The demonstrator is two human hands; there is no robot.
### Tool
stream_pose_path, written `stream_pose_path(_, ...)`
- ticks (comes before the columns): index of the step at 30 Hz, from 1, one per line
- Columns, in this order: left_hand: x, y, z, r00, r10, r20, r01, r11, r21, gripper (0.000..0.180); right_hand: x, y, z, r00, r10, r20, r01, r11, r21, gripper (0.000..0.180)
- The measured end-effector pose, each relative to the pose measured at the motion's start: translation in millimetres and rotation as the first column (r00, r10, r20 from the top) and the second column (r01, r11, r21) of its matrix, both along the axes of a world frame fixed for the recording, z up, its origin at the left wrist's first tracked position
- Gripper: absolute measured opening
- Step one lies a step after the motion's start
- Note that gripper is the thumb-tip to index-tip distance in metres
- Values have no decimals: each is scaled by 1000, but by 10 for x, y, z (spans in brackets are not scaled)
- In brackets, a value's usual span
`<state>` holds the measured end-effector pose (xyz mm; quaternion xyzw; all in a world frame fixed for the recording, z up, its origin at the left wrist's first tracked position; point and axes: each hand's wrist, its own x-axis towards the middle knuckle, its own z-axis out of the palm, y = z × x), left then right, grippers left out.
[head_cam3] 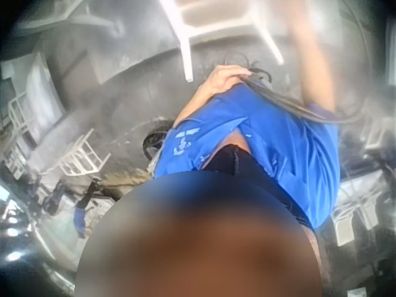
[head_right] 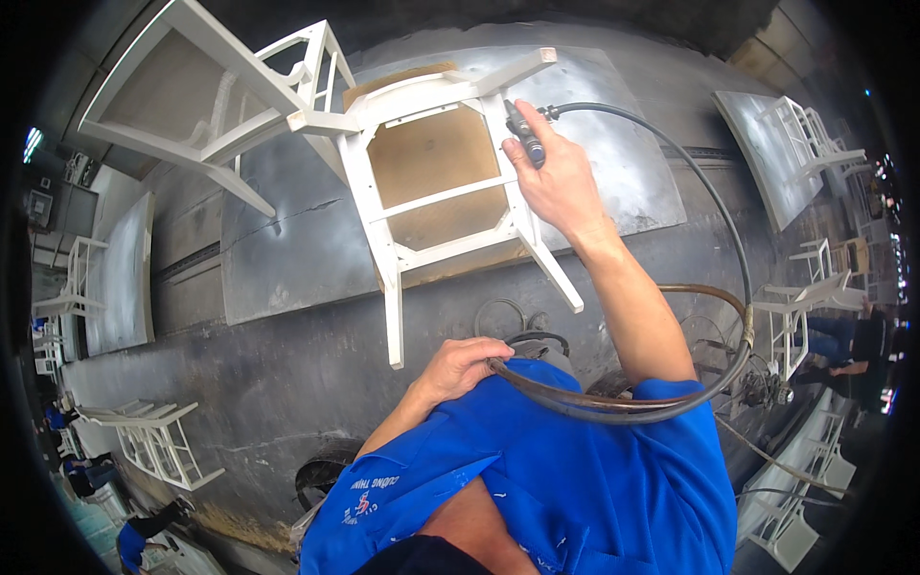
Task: The person uses a spray gun to apply white paint to white chair frames in a workshop. They repeatedly pick up chairs, rotate them to coat different sides, and place them back on the floor or a cardboard sheet. The person also moves a cardboard sheet to reposition the work area.
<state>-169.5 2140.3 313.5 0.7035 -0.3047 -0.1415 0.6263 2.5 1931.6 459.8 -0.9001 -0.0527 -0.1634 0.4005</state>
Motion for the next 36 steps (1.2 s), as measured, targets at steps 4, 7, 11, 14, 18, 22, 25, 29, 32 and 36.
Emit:
stream_pose_path(4,42,-95,22,1000,-25,-9,25,999,22,36,-14,-10,-16,996,35,-80,-29,997,76,51)
stream_pose_path(7,50,-229,25,999,-33,-21,34,998,45,37,-87,-81,13,985,147,-91,-133,981,139,51)
stream_pose_path(11,59,-506,28,999,-36,-24,37,999,33,40,-341,-450,57,950,288,-119,-235,913,333,54)
stream_pose_path(14,90,-792,33,999,-52,-10,53,994,96,41,-505,-971,3,949,311,-51,-255,852,457,60)
stream_pose_path(18,155,-1397,64,986,-60,-153,73,994,78,43,-539,-1828,-206,981,174,-86,-97,823,559,59)
stream_pose_path(22,271,-2296,121,991,-102,-81,112,987,119,40,-266,-2652,-540,975,184,-124,-76,804,590,55)
stream_pose_path(25,242,-2921,241,992,-92,-81,105,978,179,37,-52,-3063,-790,957,251,-148,-109,778,619,51)
stream_pose_path(29,191,-3423,346,995,-16,-96,40,966,256,36,348,-3317,-1051,912,369,-179,-189,765,616,51)
stream_pose_path(32,148,-3630,388,989,60,-138,-4,927,376,37,554,-3385,-1250,890,435,-138,-300,785,542,51)
stream_pose_path(36,132,-3819,410,972,169,-165,-96,921,379,35,535,-3474,-1532,861,495,-121,-399,802,444,52)
